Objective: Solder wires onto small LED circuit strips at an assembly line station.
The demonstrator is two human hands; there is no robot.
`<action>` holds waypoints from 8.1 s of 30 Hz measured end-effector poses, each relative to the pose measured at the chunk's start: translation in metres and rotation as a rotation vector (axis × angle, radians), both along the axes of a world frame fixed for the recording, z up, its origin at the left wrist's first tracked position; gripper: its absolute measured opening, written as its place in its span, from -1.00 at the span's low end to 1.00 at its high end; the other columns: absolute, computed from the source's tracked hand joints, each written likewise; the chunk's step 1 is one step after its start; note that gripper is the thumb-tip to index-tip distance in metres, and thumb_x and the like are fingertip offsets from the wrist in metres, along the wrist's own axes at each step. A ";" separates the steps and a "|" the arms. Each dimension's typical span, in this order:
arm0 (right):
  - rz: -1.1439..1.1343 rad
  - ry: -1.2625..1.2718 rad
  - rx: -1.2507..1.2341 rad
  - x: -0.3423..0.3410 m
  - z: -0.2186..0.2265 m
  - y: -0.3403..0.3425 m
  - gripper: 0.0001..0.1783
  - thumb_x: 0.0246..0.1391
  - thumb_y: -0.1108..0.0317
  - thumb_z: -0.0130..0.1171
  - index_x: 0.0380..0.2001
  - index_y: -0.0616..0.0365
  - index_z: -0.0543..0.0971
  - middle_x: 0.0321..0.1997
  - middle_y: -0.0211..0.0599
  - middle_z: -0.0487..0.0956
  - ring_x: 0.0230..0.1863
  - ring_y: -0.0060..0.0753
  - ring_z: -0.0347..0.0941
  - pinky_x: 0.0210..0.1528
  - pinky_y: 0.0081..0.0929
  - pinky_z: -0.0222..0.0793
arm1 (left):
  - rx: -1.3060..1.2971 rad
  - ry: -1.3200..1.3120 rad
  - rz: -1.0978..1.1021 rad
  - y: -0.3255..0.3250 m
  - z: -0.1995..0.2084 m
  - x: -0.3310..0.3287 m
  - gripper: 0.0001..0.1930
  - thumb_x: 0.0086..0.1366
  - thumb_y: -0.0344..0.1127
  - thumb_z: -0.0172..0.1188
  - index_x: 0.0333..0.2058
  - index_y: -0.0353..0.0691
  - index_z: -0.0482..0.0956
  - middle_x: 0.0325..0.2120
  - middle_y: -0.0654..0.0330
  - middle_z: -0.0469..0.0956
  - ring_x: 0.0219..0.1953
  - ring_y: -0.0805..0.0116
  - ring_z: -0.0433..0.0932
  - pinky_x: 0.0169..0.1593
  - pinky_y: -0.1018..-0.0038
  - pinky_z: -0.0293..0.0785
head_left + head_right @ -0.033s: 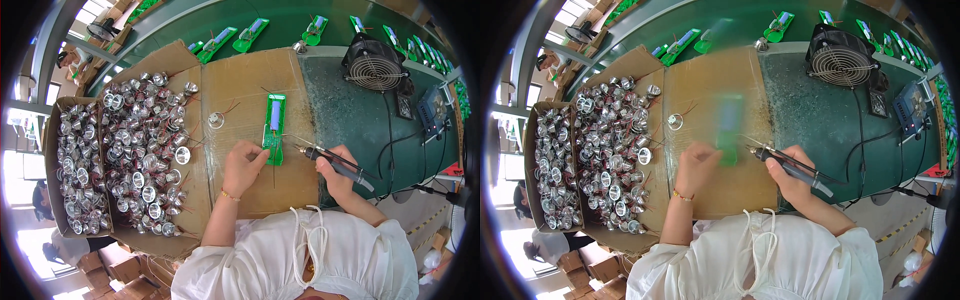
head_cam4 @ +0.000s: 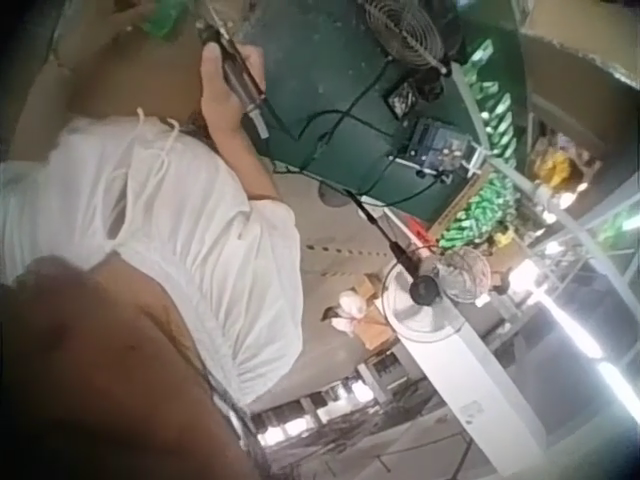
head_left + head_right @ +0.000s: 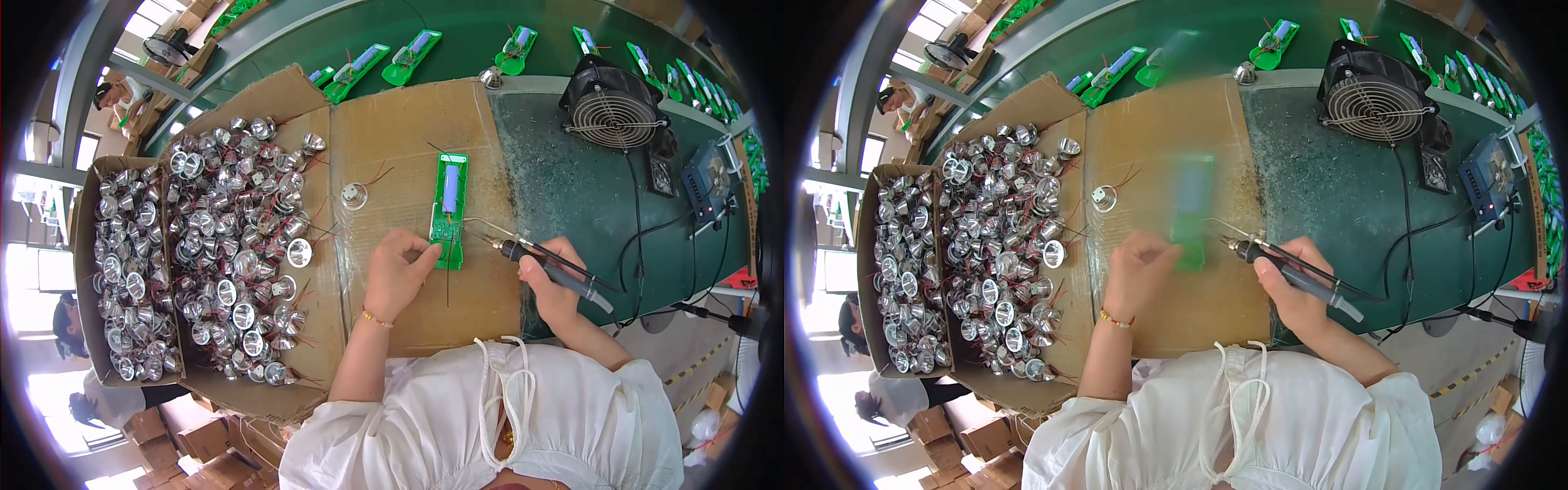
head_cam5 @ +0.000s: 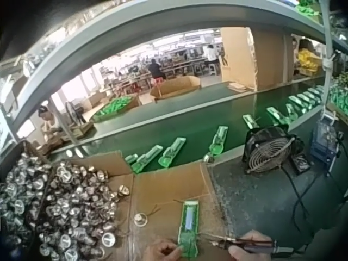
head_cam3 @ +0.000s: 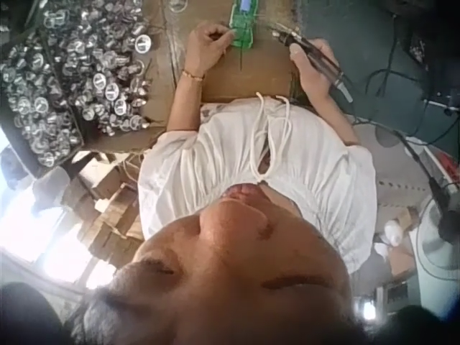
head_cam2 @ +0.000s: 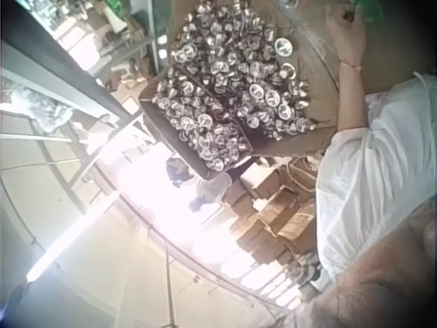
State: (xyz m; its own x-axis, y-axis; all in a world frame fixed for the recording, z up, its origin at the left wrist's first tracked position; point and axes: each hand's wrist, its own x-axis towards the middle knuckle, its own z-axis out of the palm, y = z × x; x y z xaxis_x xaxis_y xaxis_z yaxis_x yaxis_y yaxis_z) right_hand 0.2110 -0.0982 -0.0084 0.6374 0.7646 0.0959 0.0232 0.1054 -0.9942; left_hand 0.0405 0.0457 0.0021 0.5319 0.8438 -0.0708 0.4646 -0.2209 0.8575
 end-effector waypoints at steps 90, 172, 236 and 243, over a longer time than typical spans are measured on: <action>-0.170 0.055 -0.057 0.054 -0.026 -0.037 -0.80 -0.11 0.42 0.26 -0.50 0.22 0.42 -0.57 -0.44 0.49 -0.53 -0.74 0.32 -0.49 -0.67 0.26 | -0.095 0.268 -0.115 0.007 0.018 0.013 -0.81 0.08 -0.27 0.18 -0.50 -0.28 0.63 -0.74 0.21 0.55 -0.68 0.52 0.51 -0.52 0.58 0.44; -0.191 0.056 0.031 0.053 -0.029 -0.024 -0.83 -0.05 0.43 0.21 -0.49 0.21 0.41 -0.56 -0.40 0.48 -0.55 -0.68 0.37 -0.49 -0.68 0.28 | 0.202 0.000 0.073 -0.014 0.002 -0.021 -0.90 0.07 -0.35 0.23 -0.42 -0.21 0.56 -0.55 0.26 0.53 -0.48 0.41 0.50 -0.37 0.46 0.38; 0.047 0.080 -0.038 -0.002 -0.006 -0.040 -0.82 -0.04 0.43 0.20 -0.48 0.23 0.39 -0.58 -0.36 0.49 -0.56 -0.68 0.39 -0.51 -0.68 0.30 | -0.119 -0.051 0.183 -0.066 -0.002 -0.004 -0.84 0.12 -0.34 0.20 -0.47 -0.35 0.56 -0.58 0.10 0.55 -0.56 0.41 0.54 -0.47 0.53 0.42; 0.056 0.067 -0.040 -0.002 -0.007 -0.042 -0.83 -0.05 0.45 0.20 -0.48 0.22 0.40 -0.59 -0.38 0.48 -0.56 -0.70 0.36 -0.52 -0.70 0.28 | -0.133 -0.041 0.183 -0.065 -0.001 -0.003 -0.85 0.12 -0.35 0.20 -0.47 -0.35 0.56 -0.58 0.10 0.55 -0.55 0.40 0.55 -0.46 0.52 0.42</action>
